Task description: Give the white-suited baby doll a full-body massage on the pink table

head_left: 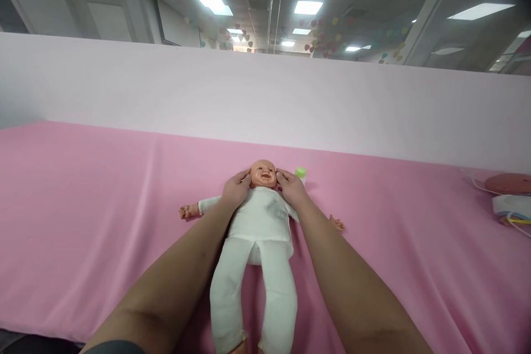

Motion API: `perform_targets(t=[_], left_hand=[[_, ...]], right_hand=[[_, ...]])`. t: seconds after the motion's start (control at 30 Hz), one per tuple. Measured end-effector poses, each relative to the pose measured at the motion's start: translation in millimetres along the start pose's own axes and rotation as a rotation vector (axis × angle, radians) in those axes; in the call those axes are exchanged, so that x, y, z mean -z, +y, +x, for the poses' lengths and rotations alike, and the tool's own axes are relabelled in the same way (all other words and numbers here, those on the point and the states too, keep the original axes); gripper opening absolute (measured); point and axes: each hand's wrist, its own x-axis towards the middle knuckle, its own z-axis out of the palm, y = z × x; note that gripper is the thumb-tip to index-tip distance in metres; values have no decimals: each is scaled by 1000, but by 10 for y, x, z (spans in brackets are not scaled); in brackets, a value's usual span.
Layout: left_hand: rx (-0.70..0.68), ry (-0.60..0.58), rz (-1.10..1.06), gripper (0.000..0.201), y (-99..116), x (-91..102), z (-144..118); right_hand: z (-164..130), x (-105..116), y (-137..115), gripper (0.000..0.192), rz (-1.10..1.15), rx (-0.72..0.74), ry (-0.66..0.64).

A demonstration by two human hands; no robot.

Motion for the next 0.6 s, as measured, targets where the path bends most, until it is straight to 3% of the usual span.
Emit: perform_targets(t=[0.2,0.37,0.5,0.6], left_hand=[[-24,55,-80,40,123,-6,-37],[-119,207,-87,33,495,-12,-183],[-141,122,-202,25,913,-135,-241],[-43,12,-403,21,1198,-332,-147]], right_hand=[[-59,148,-177,36,-134,-2,196],[-99,403,-318,38,-183,47,410],[-31,586,-292,38,-260,66,408],[47,649,-212,45,-418,40,297]])
